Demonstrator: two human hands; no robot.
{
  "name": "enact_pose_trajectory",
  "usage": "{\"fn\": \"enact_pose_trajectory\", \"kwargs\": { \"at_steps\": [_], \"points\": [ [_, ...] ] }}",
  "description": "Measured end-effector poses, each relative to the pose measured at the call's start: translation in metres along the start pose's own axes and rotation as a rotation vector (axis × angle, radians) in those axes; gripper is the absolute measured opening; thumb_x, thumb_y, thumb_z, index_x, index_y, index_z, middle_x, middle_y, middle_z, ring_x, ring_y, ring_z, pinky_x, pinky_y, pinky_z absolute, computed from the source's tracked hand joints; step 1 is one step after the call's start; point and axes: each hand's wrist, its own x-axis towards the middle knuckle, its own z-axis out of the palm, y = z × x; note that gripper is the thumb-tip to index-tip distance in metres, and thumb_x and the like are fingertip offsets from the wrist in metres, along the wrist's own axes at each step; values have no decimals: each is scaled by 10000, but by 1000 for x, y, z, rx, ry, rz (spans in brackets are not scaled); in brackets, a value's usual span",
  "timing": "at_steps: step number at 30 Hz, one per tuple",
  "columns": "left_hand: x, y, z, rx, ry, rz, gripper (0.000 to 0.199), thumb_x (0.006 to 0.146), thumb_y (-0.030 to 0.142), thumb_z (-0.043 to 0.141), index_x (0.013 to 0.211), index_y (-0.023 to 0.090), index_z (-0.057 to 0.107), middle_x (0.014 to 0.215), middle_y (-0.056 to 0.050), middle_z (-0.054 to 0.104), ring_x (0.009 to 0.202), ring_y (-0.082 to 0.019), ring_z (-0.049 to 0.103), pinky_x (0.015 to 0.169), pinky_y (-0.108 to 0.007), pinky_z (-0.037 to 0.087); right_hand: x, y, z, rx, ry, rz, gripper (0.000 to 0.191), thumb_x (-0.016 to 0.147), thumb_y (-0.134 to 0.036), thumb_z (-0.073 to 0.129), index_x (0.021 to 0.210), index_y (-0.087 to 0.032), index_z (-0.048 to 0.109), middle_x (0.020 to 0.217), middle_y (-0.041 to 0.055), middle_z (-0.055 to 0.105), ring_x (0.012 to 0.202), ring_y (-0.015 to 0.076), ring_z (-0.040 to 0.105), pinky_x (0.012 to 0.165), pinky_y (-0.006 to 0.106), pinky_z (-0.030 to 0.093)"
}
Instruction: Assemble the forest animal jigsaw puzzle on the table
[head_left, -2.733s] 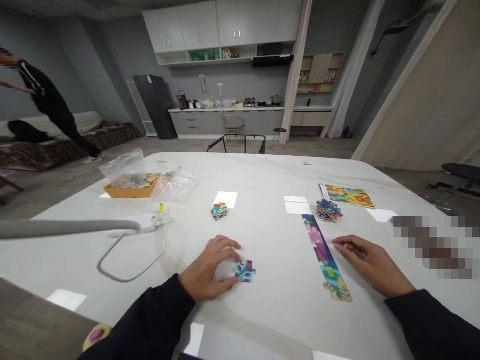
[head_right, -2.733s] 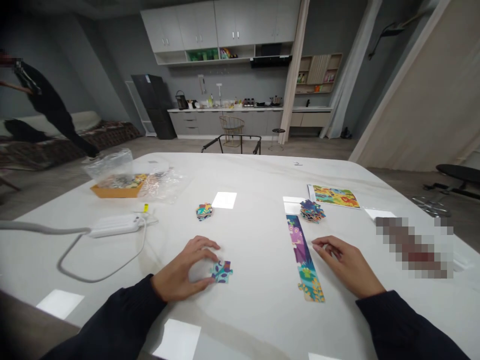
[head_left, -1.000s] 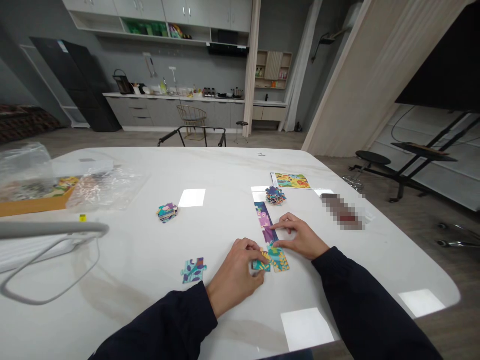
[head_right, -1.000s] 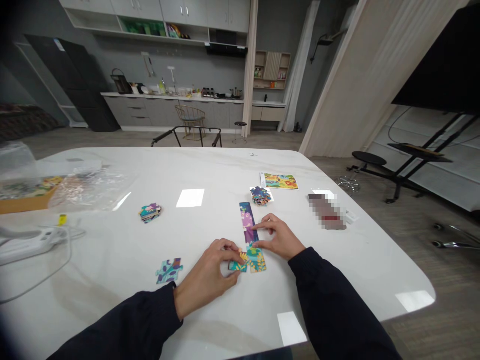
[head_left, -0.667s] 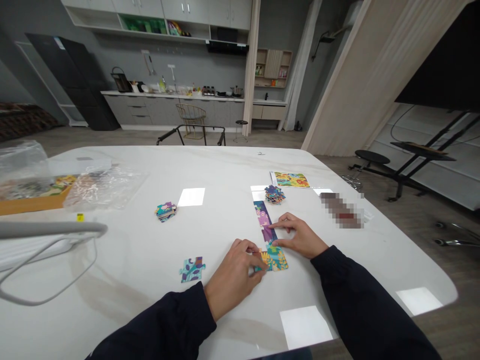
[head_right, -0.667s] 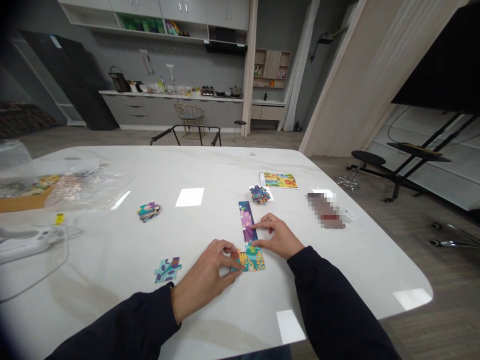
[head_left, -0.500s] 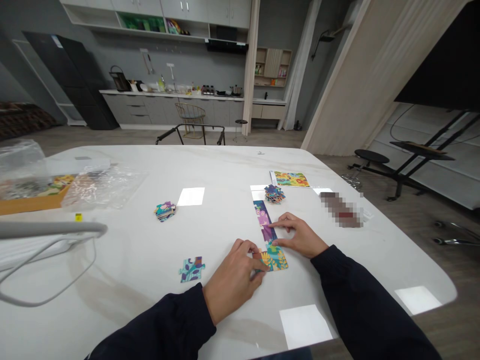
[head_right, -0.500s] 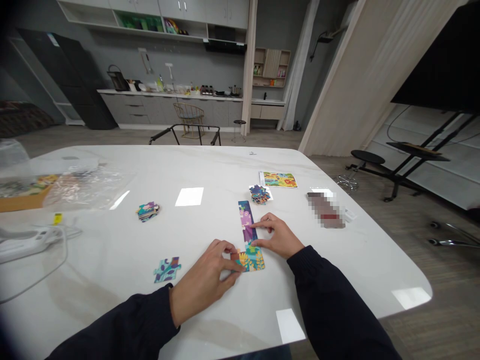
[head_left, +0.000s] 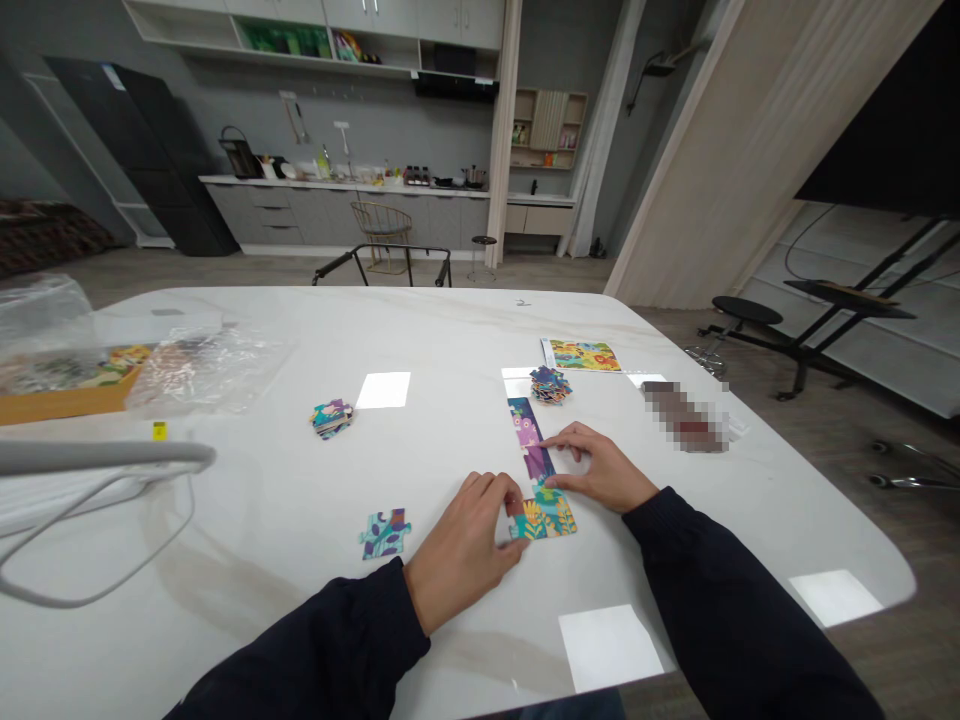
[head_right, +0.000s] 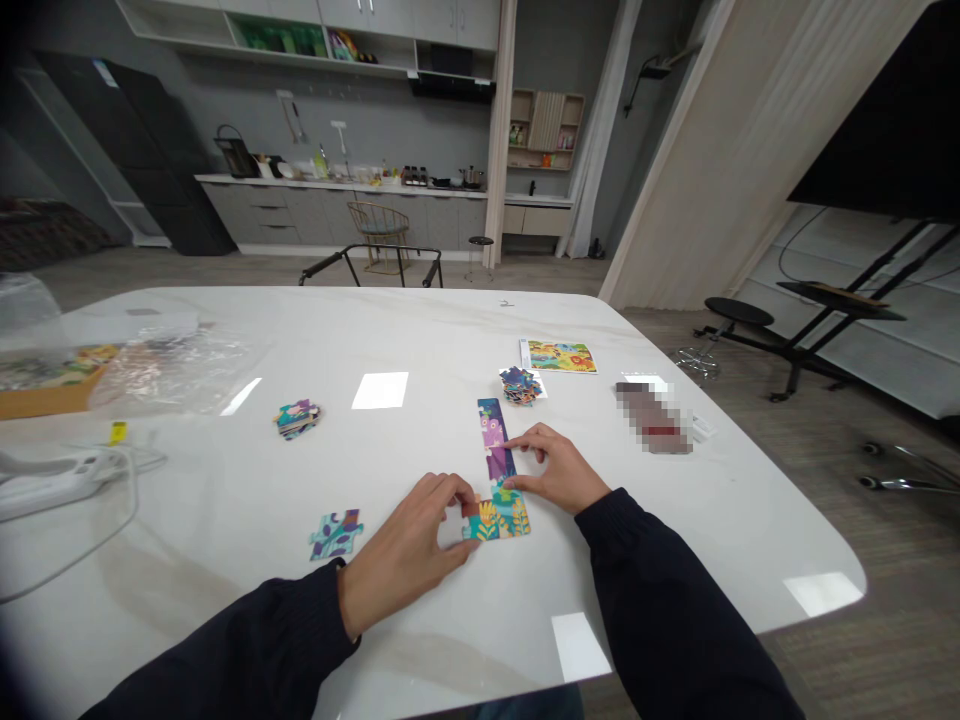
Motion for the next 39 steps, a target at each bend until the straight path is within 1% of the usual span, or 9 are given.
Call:
{"fn": "enact_pose_trajectory", "kwargs": {
  "at_steps": [10,17,19,24,29,34,39],
  "points": [
    [2,0,-1,-50,-11,-53,328,751,72,735,946,241,532,1018,-13,632,975,-231,582,854,-375,486,1,-1,-1,5,-1,-8,463,720,-408,888,1146,-269,771,969,40,614,747,174,505,769,346,498],
    [4,0,-1,-56,-2,-89,345,712,75,741,924,243,527,997,0,643,956,-230,595,823,-358,482,0,-4,-1,-13,-14,-18,457,749,-403,868,1172,-275,754,983,43,613,762,180,504,779,349,495],
    [4,-2,0,-59,1,-91,356,702,75,743,927,244,524,994,3,645,952,-229,593,822,-356,479,-1,-4,-2,-17,-23,-20,485,746,-424,869,1189,-272,743,989,43,609,774,182,510,788,349,496],
    [3,-3,-1,-62,-2,-86,337,718,98,741,936,241,528,991,6,645,946,-220,586,821,-343,470,-3,-4,-2,-29,-58,-32,683,642,-470,932,1251,-276,693,1013,35,586,799,185,506,807,352,500],
    [5,-2,-4,-49,-17,-57,328,725,119,753,928,233,521,964,7,634,923,-211,580,805,-331,466,-4,-1,-2,-32,-88,-33,681,677,-462,914,1286,-288,662,1051,40,581,819,190,516,820,359,501],
    [6,-3,-5,4,-14,5,319,733,110,728,926,232,504,992,-9,626,935,-216,570,816,-340,469,-4,-1,-2,-37,-97,-37,665,694,-468,896,1286,-286,655,1079,49,589,837,196,534,828,367,510],
    [9,-3,-6,-32,-16,-37,351,701,128,741,868,236,452,937,8,649,874,-211,580,763,-325,458,-4,-1,-3,-45,-106,-49,676,715,-458,883,1317,-282,633,1105,56,591,849,199,537,844,373,514]
  ]
}}
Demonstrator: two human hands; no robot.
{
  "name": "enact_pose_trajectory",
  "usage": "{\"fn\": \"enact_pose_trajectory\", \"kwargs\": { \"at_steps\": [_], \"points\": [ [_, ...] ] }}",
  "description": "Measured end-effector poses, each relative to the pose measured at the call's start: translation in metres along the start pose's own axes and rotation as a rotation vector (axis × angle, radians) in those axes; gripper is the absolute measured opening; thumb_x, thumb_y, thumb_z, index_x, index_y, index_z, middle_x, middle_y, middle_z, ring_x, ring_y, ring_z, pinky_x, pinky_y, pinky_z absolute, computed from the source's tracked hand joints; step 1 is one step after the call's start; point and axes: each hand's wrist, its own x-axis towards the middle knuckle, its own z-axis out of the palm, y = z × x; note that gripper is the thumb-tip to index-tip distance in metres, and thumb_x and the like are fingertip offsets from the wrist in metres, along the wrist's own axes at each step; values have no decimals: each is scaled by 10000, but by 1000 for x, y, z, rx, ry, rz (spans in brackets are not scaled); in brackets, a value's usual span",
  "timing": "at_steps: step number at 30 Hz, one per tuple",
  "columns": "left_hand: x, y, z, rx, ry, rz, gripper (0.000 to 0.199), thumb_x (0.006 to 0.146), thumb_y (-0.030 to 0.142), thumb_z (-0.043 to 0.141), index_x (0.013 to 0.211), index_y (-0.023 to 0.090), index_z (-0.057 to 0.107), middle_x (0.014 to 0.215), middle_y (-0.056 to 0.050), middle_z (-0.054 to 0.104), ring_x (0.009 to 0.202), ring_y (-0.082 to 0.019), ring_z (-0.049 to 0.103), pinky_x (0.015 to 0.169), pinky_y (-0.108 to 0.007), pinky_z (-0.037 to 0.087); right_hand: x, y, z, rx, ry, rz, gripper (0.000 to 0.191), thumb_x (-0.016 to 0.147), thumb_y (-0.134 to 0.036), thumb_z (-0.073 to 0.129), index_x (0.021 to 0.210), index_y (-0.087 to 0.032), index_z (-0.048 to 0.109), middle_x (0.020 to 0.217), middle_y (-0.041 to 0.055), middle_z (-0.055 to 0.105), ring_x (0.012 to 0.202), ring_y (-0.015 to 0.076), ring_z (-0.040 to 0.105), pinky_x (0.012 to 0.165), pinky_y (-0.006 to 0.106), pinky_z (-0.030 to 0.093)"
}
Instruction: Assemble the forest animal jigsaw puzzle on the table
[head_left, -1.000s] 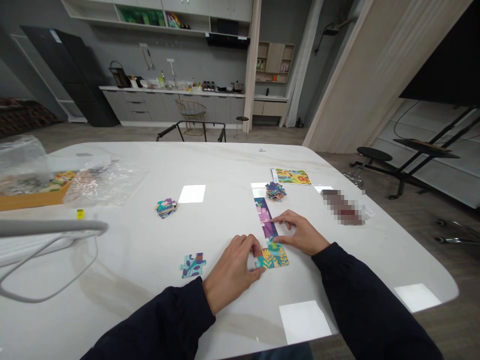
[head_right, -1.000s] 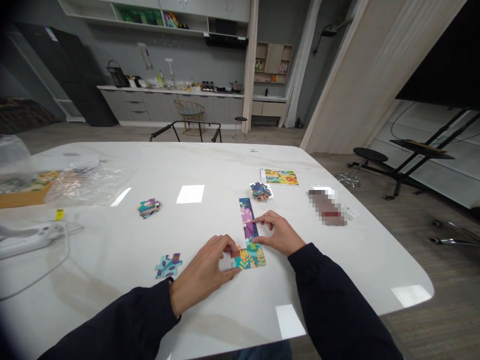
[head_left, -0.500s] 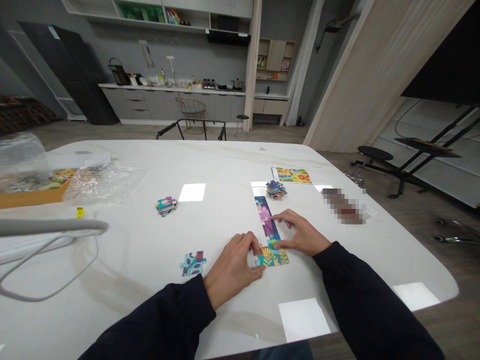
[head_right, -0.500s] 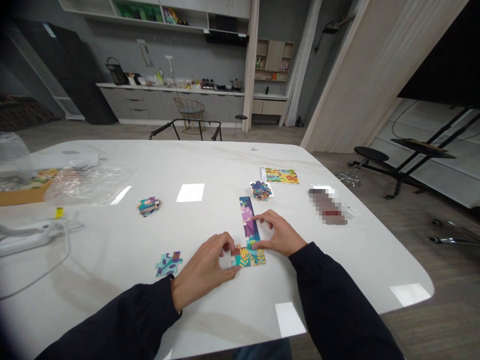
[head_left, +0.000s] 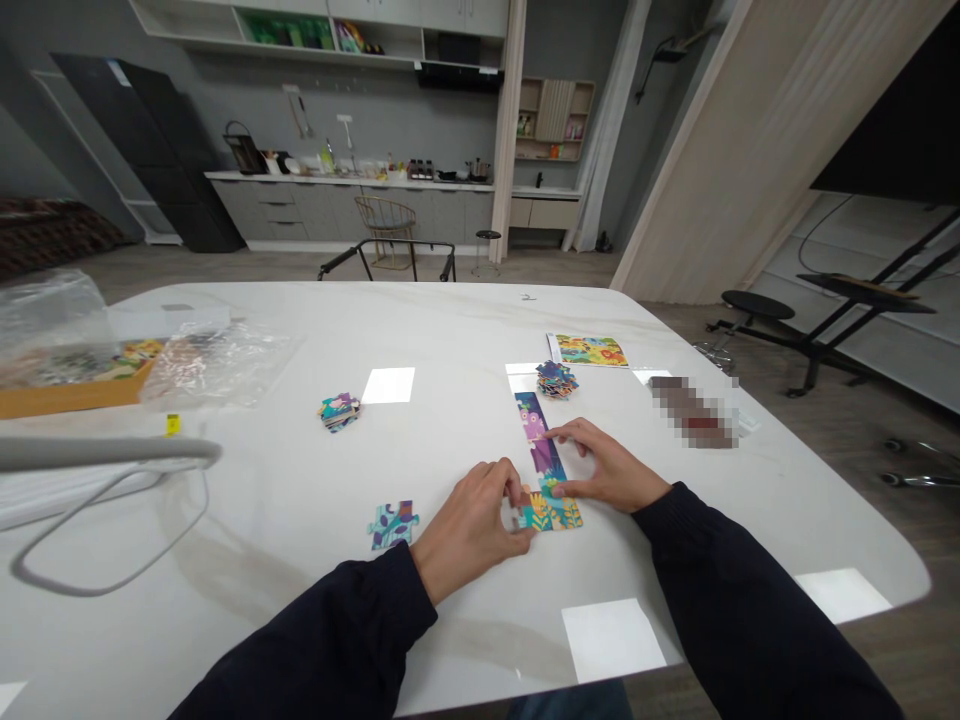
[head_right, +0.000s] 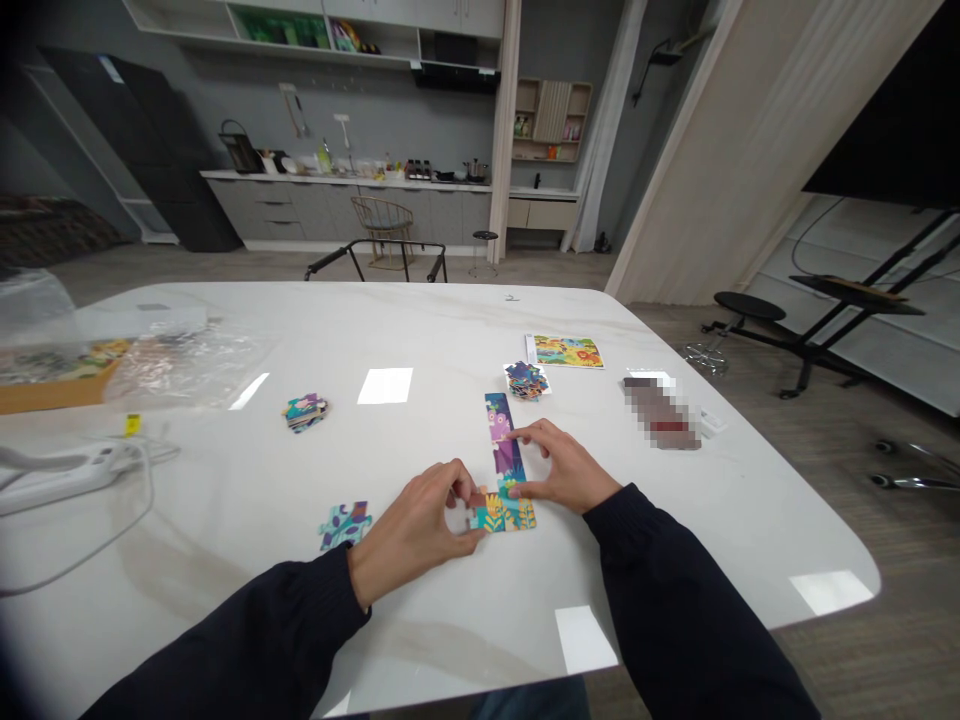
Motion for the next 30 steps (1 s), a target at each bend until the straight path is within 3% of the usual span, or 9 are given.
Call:
{"fn": "enact_pose_trajectory", "kwargs": {
  "at_steps": [5,11,21,30],
  "points": [
    [2,2,-2,54,-1,61,345,700,116,706,854,236,422,944,-8,630,897,-222,581,788,-345,463,2,-2,-1,5,-30,8,656,731,-455,874,1334,-315,659,1146,58,579,903,210,571,880,375,517],
    [5,2,-3,-56,9,12,397,672,119,743,832,235,398,910,20,654,815,-185,611,730,-314,474,3,-1,-1,-9,-67,17,618,743,-462,867,1325,-350,693,1182,53,547,1096,250,601,1032,393,468],
    [3,3,0,-265,-20,52,308,736,72,738,945,221,568,983,-11,655,896,-163,649,816,-300,588,2,-1,-1,-1,-52,17,645,726,-483,872,1327,-330,695,1200,64,555,1124,262,604,1046,401,472],
    [-13,-26,-32,-170,-8,23,175,755,97,744,861,215,669,1075,-43,682,912,-177,649,798,-314,555,1,1,0,-2,-37,13,665,703,-495,883,1317,-319,699,1225,69,554,1123,264,607,1052,402,469]
  ]
}}
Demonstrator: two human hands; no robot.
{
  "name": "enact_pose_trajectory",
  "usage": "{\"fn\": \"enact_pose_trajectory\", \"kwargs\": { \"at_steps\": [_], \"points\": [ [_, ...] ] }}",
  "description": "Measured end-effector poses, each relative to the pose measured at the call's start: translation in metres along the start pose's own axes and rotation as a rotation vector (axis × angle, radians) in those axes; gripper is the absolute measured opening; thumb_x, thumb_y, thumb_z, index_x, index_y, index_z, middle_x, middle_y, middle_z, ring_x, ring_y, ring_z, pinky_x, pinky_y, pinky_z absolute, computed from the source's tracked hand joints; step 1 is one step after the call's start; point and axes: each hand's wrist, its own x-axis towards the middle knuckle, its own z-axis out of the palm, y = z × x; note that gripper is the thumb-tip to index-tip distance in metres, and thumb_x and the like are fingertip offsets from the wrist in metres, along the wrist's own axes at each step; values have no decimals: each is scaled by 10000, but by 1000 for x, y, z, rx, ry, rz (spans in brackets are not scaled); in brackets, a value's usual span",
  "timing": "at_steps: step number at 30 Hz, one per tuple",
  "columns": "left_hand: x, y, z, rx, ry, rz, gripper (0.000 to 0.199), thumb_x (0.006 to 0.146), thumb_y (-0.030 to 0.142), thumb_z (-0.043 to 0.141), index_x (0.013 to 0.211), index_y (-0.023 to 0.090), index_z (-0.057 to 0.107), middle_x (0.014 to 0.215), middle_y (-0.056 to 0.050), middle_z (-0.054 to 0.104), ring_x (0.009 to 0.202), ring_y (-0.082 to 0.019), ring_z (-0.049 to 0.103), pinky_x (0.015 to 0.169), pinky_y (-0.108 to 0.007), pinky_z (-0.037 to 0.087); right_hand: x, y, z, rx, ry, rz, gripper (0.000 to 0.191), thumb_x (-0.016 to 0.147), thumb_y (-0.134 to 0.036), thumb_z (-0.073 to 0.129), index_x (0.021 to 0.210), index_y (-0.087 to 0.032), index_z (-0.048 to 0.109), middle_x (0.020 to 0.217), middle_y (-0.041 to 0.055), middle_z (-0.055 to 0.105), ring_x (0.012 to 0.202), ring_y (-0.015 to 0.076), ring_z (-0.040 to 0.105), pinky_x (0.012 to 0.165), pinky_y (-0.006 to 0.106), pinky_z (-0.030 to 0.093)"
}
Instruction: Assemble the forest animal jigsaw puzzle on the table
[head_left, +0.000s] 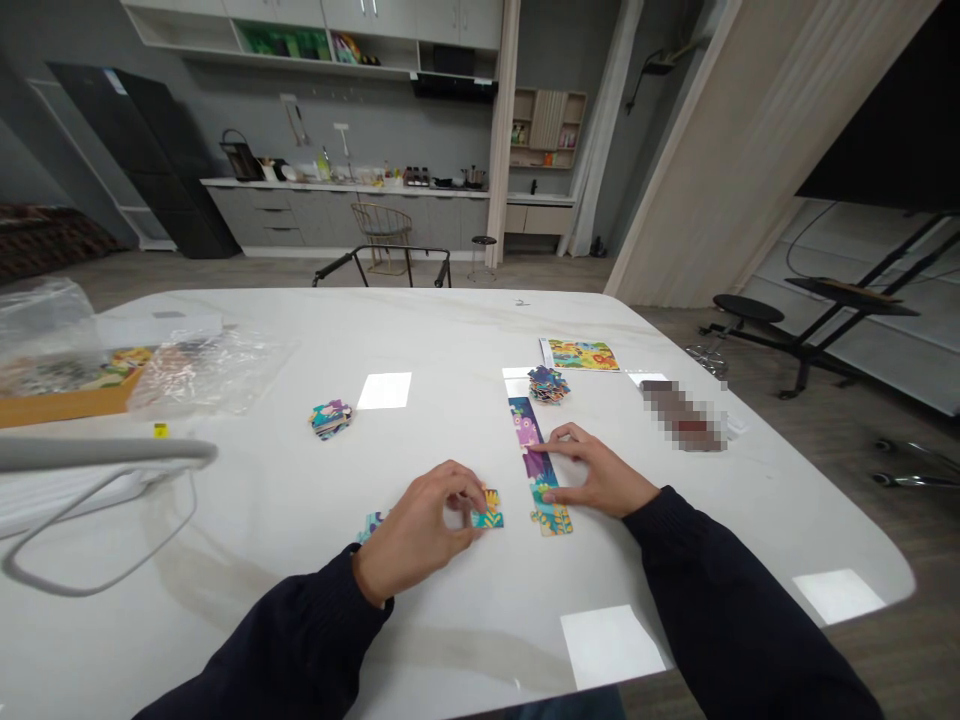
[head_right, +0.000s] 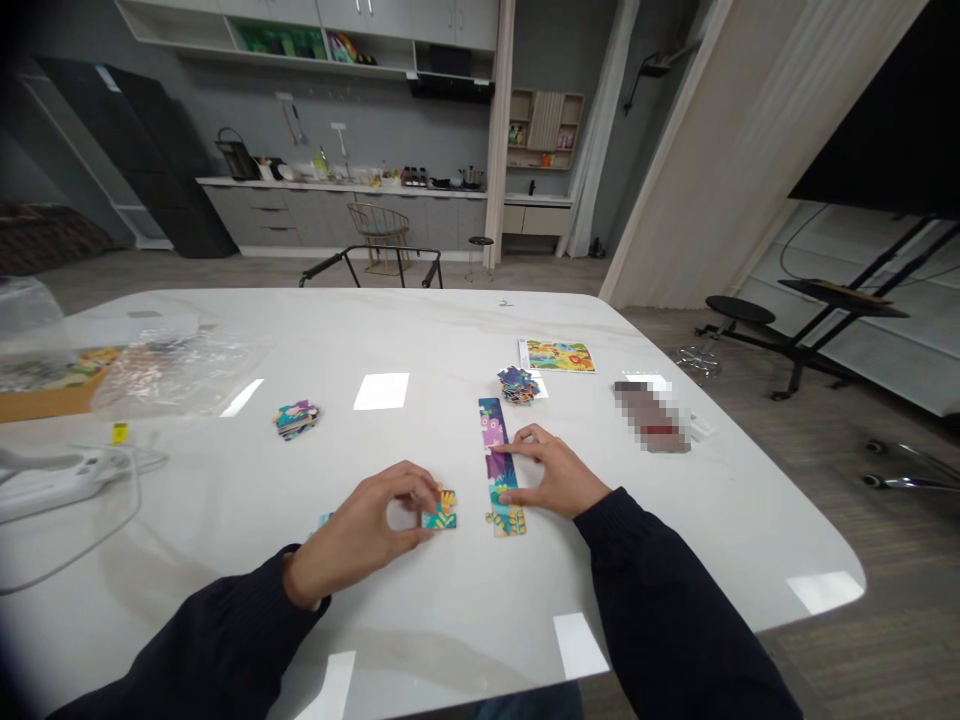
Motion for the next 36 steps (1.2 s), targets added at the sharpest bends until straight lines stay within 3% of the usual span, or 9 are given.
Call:
{"fn": "enact_pose_trajectory", "kwargs": {
  "at_steps": [4,7,15,18,22,24,26,30,36],
  "points": [
    [-8,-2,-7,108,-49,-44,225,717,75,779,858,231,697,1106,-41,684,1020,-217,631,826,-340,513,-1,-4,-1,2,8,-1,656,717,-472,876,1328,-322,688,1231,75,564,1083,261,609,1019,412,488],
    [-9,4,-5,113,-80,-45,278,687,65,803,876,234,688,1128,-42,667,1084,-233,607,901,-368,495,-1,-7,-2,14,26,14,594,761,-475,841,1315,-322,692,1203,76,598,909,217,602,888,392,534],
    [-11,11,1,129,-43,-8,355,664,52,787,907,224,592,984,-9,651,966,-204,584,878,-341,484,-1,-9,-3,24,192,0,404,896,-519,678,1185,-242,727,1060,86,676,762,194,579,711,358,507],
    [-7,1,-28,194,107,-14,345,714,186,830,965,231,596,1000,-10,629,916,-190,584,856,-331,496,-1,-6,-3,29,255,40,389,914,-549,628,1134,-245,734,975,76,685,704,189,568,642,346,485],
    [-11,-48,-106,448,529,-49,272,821,237,735,1057,229,599,1078,-40,636,1001,-219,589,927,-374,494,1,-2,-3,10,304,89,418,891,-603,617,1096,-261,745,794,48,646,636,192,540,616,355,485],
    [-18,-79,-141,542,596,-91,356,808,268,744,1137,235,611,1178,-65,644,1132,-264,565,976,-414,488,1,-1,-3,9,301,100,433,883,-623,610,1086,-265,746,774,51,643,635,202,549,604,360,485],
    [-24,-106,-164,564,593,-149,427,799,317,759,1195,242,621,1253,-76,651,1207,-289,546,983,-429,497,2,0,-2,11,296,107,437,879,-632,604,1080,-270,745,768,53,644,634,206,556,590,359,482],
    [-25,-133,-175,540,607,-179,261,837,384,734,1050,235,705,1184,-71,713,1164,-280,604,964,-424,524,2,1,-1,9,308,116,430,872,-636,609,1064,-276,745,756,51,643,627,207,561,576,357,478],
    [-24,-128,-182,568,633,-117,208,816,405,768,938,242,725,1078,-54,746,1070,-270,652,989,-442,524,3,-2,-1,10,308,107,448,880,-644,600,1062,-265,753,754,52,650,614,199,554,574,350,485]
  ]
}}
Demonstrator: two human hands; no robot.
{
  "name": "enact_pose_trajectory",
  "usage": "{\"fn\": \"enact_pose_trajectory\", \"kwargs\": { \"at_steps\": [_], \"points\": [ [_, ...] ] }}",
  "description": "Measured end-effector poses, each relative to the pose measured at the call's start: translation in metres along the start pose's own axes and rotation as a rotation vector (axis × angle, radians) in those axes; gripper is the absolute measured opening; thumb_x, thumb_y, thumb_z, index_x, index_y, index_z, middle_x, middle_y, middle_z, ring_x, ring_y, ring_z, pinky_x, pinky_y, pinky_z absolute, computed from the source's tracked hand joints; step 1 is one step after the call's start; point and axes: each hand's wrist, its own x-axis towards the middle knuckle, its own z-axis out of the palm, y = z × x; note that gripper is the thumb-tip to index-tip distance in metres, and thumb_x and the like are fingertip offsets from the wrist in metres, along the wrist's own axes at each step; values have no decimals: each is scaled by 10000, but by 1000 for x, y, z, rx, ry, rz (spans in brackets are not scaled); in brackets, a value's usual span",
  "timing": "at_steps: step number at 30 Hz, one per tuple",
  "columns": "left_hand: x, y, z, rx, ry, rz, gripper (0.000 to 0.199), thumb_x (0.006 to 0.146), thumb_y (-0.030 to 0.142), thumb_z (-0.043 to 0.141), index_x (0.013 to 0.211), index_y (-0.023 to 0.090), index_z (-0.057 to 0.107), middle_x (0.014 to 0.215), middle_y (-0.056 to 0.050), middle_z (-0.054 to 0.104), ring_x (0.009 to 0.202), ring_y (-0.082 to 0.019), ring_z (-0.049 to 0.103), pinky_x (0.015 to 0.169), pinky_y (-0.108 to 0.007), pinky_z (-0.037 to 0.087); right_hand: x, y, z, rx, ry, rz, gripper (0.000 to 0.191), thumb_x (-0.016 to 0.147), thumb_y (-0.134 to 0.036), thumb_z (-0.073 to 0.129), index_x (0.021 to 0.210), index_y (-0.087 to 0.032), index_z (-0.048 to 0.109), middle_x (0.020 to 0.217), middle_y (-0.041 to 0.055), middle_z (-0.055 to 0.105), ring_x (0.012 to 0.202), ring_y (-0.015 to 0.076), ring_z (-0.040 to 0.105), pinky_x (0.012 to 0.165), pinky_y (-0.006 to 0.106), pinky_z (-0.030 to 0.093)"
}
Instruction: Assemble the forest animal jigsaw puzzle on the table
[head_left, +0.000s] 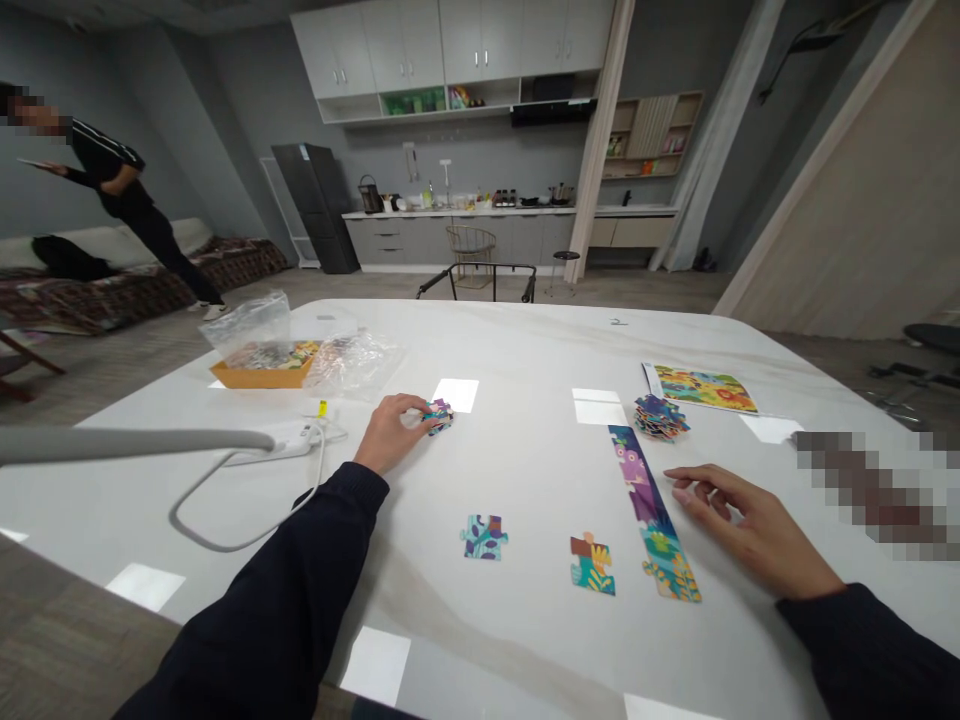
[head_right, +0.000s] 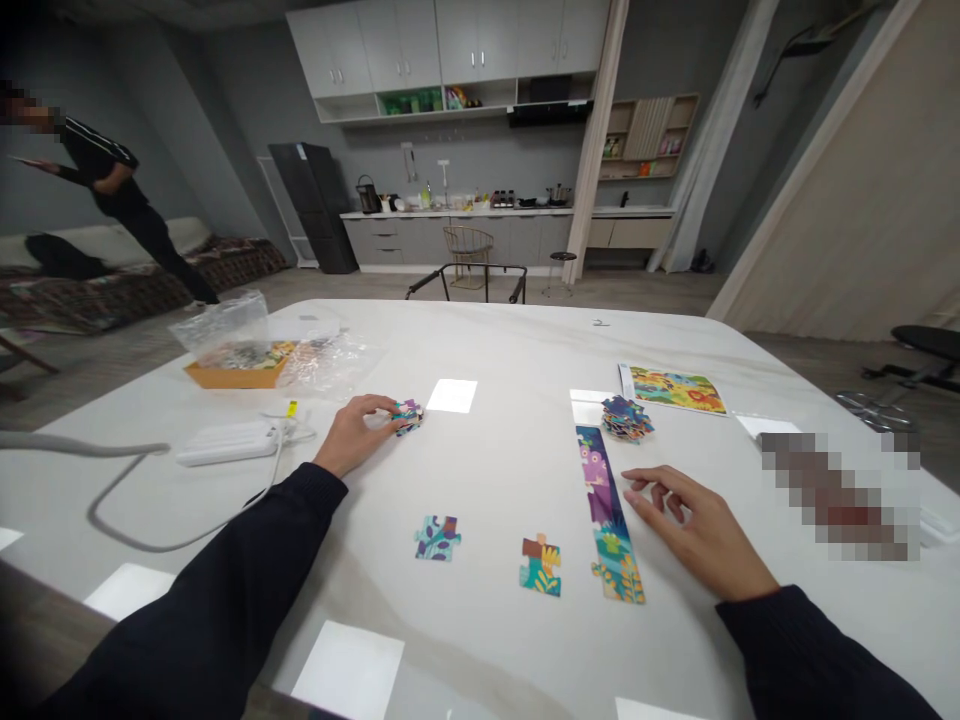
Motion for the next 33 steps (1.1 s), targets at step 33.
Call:
{"fn": "enact_pose_trajectory", "kwargs": {
  "at_steps": [33],
  "points": [
    [-78,162,18,-349,-627,363,237,820,177,749,1037,267,713,1083,-69,634,1040,-235,574,920,-380,510,-2,-1,2,-7,-86,-110,323,901,-470,684,1098,-218,730,874,49,652,741,190,577,715,346,505]
  ]
}}
